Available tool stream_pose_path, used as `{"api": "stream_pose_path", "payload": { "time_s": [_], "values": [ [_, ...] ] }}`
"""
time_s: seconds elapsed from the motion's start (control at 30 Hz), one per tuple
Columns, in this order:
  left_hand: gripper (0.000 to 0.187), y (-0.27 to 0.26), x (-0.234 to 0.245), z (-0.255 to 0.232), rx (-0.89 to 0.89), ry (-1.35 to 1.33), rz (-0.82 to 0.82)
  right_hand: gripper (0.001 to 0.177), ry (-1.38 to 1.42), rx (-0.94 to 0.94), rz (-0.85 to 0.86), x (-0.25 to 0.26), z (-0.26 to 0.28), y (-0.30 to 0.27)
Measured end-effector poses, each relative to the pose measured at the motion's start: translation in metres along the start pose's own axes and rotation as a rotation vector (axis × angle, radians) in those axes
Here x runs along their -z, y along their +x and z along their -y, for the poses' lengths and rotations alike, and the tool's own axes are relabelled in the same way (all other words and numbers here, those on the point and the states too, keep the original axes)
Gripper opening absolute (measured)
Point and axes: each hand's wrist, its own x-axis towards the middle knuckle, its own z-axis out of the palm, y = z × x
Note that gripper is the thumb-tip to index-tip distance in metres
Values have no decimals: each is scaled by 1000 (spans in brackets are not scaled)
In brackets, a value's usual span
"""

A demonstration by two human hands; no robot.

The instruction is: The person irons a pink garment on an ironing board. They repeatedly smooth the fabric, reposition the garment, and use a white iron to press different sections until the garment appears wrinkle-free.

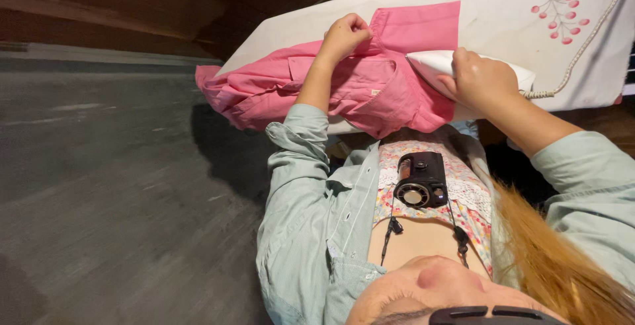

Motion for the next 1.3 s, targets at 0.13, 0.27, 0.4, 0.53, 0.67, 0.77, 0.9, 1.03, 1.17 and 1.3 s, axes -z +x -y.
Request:
{"api": "stream_pose_path", "payload": {
  "time_s": [0.13,0.27,0.4,0.53,0.67,0.77,0.9,1.03,1.17,1.3],
  "values": [
    [16,9,-8,13,-89,-24,20,45,4,-12,-53,-4,14,14],
    [18,20,-14,31,-150,51,-4,46,27,-3,-38,-5,22,32],
    [20,23,-4,42,-139,42,43,44,20,99,17,0,14,41],
    [19,32,3,39,-71,-114,138,44,-99,150,116,7,-6,39],
    [18,28,7,34,-26,-163,170,49,-148,195,218,12,-35,12],
    [18,28,7,33,-17,-196,195,46,-193,179,314,17,-52,-13],
    [18,27,7,30,-64,-148,182,43,-251,116,399,24,-68,-35],
    [20,24,9,28,-34,-170,188,41,-196,112,270,21,-59,-43],
    [22,28,8,32,-48,-174,193,44,-170,67,177,14,-39,-38],
    [19,34,4,35,-87,-94,137,45,-111,16,113,8,-19,-26]
  ]
}}
